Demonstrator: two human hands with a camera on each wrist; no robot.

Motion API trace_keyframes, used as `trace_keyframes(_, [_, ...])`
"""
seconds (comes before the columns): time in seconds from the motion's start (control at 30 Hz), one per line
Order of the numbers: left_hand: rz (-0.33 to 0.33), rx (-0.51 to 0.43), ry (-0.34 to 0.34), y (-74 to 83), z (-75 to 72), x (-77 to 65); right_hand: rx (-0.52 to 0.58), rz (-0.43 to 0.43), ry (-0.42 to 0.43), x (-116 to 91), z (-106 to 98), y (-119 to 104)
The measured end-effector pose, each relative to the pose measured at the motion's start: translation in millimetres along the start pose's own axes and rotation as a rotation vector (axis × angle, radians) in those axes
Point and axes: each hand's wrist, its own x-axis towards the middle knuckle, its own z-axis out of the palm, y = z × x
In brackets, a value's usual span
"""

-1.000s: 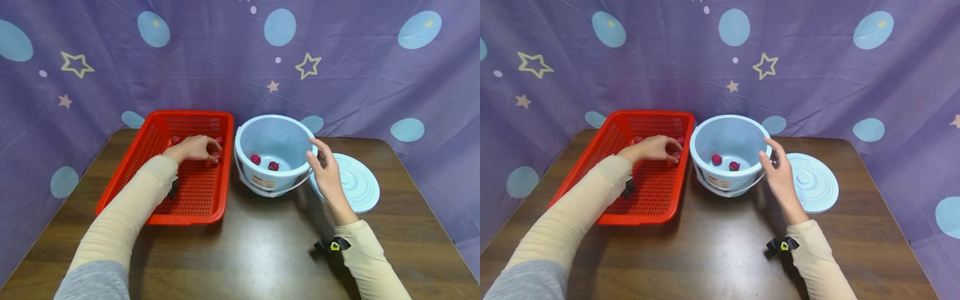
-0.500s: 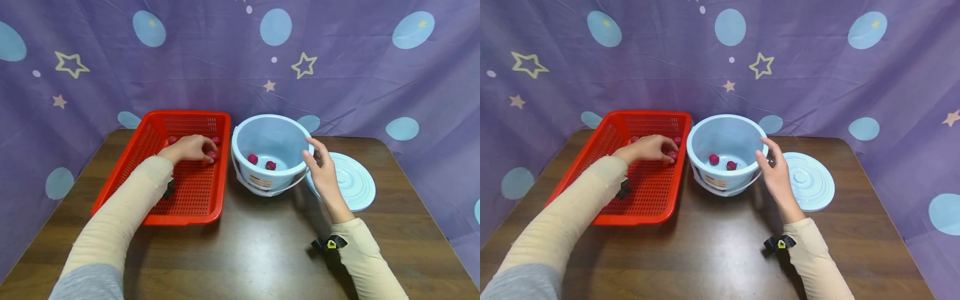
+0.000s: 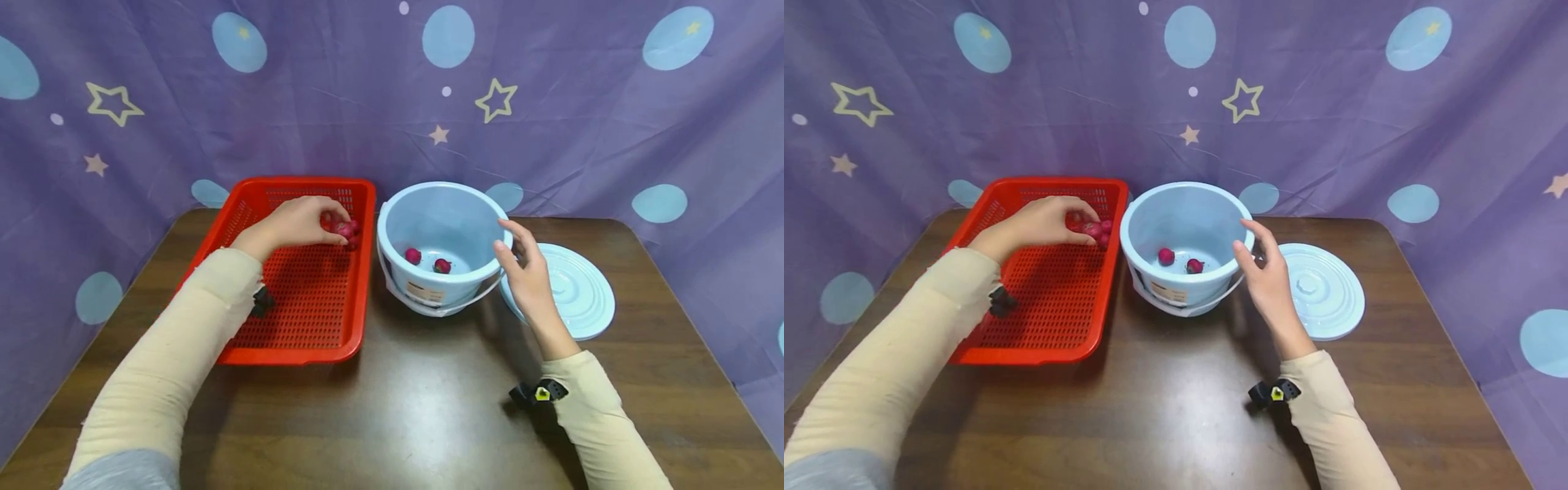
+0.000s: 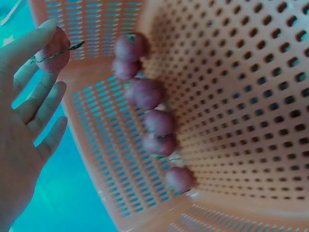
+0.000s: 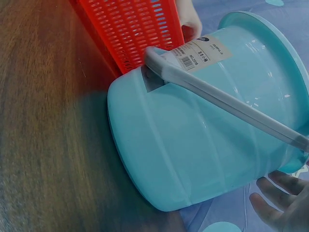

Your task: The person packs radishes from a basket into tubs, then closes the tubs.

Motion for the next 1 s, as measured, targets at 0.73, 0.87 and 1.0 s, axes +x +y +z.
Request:
trace_keyframes(0.73, [0.103,0.025,0.101,39.0,-37.9,-12.2,0.012,0.003,0.0,0.4,0.4,-1.2])
trace_keyframes(0.87, [0.126,0.038,0.092,49.2,-41.3,-12.4,0.01,-0.001,0.001,0.5,0.3,0.0])
trace_keyframes(1.0, [0.152,0.04,0.093,60.7,-43.9,-10.5,0.01,-0.007,0.001,1.3,0.3,0.3])
